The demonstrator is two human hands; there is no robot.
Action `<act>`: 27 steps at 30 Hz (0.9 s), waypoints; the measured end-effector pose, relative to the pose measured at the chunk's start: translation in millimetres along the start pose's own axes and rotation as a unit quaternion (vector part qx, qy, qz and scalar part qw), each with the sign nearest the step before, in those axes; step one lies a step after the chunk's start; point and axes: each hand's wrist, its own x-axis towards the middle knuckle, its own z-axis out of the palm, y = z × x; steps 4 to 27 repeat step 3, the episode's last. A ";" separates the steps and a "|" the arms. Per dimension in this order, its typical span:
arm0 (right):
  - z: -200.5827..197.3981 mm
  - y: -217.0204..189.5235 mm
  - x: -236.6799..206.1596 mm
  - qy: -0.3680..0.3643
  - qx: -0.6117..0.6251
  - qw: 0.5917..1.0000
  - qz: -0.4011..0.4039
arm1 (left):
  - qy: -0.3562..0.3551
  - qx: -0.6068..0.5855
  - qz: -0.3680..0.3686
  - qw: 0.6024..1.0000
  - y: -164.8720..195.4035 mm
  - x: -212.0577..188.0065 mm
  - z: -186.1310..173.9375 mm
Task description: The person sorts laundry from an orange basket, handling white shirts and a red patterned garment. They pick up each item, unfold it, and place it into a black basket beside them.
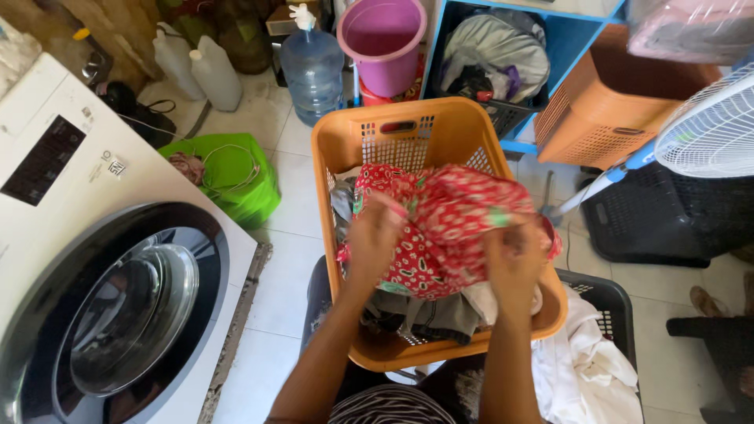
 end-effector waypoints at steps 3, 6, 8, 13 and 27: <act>8.2 -30.9 -17.3 -0.174 0.030 0.979 0.106 | -0.113 0.096 -0.176 0.973 -14.9 -15.5 32.2; 8.2 -30.9 -17.3 -0.174 0.030 0.979 0.106 | -0.113 0.096 -0.176 0.973 -14.9 -15.5 32.2; 8.2 -30.9 -17.3 -0.174 0.030 0.979 0.106 | -0.113 0.096 -0.176 0.973 -14.9 -15.5 32.2; 8.2 -30.9 -17.3 -0.174 0.030 0.979 0.106 | -0.113 0.096 -0.176 0.973 -14.9 -15.5 32.2; 8.2 -30.9 -17.3 -0.174 0.030 0.979 0.106 | -0.113 0.096 -0.176 0.973 -14.9 -15.5 32.2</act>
